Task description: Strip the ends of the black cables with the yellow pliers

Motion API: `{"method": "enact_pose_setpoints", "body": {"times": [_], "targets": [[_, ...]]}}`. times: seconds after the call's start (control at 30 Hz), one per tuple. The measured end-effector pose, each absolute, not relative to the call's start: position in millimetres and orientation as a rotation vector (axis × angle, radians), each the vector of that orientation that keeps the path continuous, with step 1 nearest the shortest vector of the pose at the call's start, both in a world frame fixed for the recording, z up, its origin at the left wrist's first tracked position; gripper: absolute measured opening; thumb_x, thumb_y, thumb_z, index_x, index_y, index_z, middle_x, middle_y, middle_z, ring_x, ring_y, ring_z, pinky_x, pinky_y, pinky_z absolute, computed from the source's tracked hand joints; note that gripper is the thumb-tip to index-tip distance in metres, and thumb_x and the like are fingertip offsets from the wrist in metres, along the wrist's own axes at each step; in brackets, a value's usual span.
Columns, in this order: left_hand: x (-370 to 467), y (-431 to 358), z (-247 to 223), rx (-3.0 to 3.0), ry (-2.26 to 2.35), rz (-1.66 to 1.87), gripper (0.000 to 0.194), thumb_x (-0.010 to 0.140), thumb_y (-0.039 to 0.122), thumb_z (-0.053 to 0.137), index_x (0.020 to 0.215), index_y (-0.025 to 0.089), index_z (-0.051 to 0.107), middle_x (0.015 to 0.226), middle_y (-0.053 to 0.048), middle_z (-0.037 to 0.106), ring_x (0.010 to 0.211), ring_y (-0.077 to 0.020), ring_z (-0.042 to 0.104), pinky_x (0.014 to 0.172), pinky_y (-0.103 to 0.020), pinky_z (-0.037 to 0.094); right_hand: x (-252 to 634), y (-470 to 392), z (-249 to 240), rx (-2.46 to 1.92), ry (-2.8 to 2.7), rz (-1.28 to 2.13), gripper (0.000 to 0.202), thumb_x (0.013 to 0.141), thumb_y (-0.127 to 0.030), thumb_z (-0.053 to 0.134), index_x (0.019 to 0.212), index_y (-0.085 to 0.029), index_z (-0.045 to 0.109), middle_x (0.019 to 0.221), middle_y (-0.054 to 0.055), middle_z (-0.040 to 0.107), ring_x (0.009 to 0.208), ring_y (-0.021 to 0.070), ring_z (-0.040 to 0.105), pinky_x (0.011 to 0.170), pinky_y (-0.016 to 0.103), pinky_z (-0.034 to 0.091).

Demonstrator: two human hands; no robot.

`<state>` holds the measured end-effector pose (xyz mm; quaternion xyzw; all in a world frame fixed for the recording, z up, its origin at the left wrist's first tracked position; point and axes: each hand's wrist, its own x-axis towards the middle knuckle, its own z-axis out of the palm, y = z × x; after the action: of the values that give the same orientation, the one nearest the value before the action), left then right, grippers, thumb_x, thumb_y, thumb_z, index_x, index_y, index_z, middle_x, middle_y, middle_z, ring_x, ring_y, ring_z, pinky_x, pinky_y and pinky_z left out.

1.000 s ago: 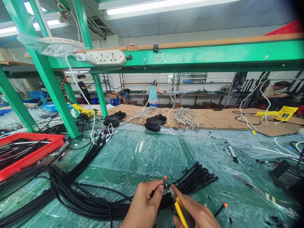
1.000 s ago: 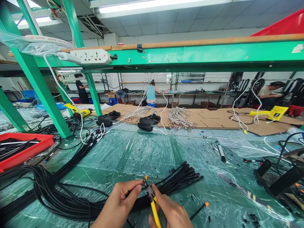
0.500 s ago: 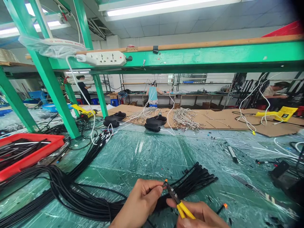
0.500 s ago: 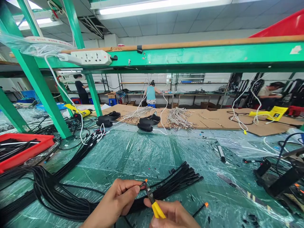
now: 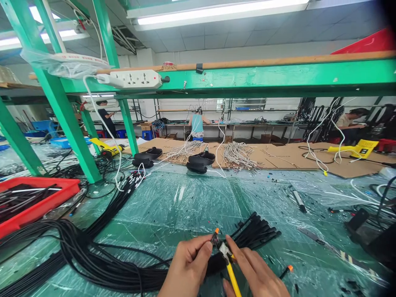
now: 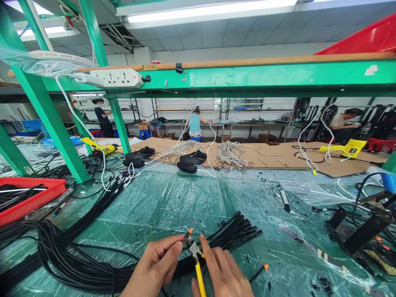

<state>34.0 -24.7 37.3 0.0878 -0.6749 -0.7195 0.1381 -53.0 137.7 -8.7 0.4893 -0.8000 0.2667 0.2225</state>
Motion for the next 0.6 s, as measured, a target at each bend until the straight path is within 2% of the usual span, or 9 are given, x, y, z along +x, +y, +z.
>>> {"method": "enact_pose_setpoints", "body": {"times": [0.13,0.23,0.33,0.4,0.47,0.53,0.6], "targets": [[35,-20,34,0.246,-2.029,-1.934,0.056,0.082,0.062,0.054,0.097,0.012,0.074,0.042,0.008,0.025,0.04,-0.0061,0.018,0.037,-0.019,0.015,-53,135,-11,1.295,-2.117,0.547,0.066,0.087,-0.029,0.047,0.148,-0.016,0.024,0.091,0.008,0.063,0.077,0.0215,0.063,0.071,0.031,0.055],[36,-19,32,0.27,-2.039,-1.832,0.051,0.083,0.057,0.054,0.099,0.014,0.075,0.041,0.005,0.034,0.043,-0.0102,0.034,0.041,-0.019,0.031,-52,134,-12,1.305,-2.129,0.574,0.062,0.089,-0.023,0.04,0.148,-0.015,0.021,0.09,0.007,0.063,0.077,0.0196,0.064,0.069,0.028,0.056],[35,-20,32,0.279,-2.041,-1.759,0.045,0.084,0.051,0.056,0.105,0.016,0.074,0.052,-0.002,0.057,0.062,-0.0187,0.056,0.06,-0.026,0.048,-54,138,-15,1.391,-2.137,0.597,0.066,0.088,-0.019,0.043,0.149,-0.016,0.019,0.095,0.007,0.065,0.08,0.0175,0.065,0.071,0.024,0.056],[35,-22,34,0.267,-2.037,-1.735,0.04,0.084,0.047,0.059,0.108,0.018,0.073,0.074,-0.007,0.07,0.08,-0.0235,0.062,0.078,-0.031,0.05,-56,141,-16,1.447,-2.169,0.613,0.069,0.086,-0.017,0.046,0.149,-0.018,0.018,0.099,0.006,0.065,0.083,0.0175,0.066,0.073,0.024,0.056],[35,-24,36,0.223,-2.053,-1.736,0.036,0.084,0.044,0.06,0.106,0.019,0.074,0.088,-0.008,0.073,0.089,-0.0252,0.062,0.086,-0.033,0.048,-56,143,-14,1.518,-2.256,0.724,0.068,0.085,-0.016,0.047,0.148,-0.02,0.023,0.1,0.006,0.065,0.087,0.0173,0.065,0.077,0.024,0.054],[36,-26,39,0.203,-2.066,-1.766,0.035,0.085,0.045,0.058,0.1,0.018,0.076,0.075,-0.006,0.07,0.078,-0.0217,0.061,0.075,-0.03,0.05,-53,143,-5,1.586,-2.402,0.965,0.062,0.084,-0.018,0.048,0.144,-0.02,0.033,0.098,0.005,0.064,0.088,0.0168,0.064,0.081,0.025,0.052],[37,-28,42,0.218,-2.063,-1.84,0.038,0.086,0.047,0.057,0.095,0.017,0.077,0.052,0.0,0.054,0.054,-0.013,0.049,0.052,-0.021,0.043,-48,141,9,1.612,-2.581,1.318,0.052,0.084,-0.022,0.049,0.136,-0.019,0.045,0.09,0.004,0.062,0.08,0.0152,0.061,0.077,0.024,0.05]]}}
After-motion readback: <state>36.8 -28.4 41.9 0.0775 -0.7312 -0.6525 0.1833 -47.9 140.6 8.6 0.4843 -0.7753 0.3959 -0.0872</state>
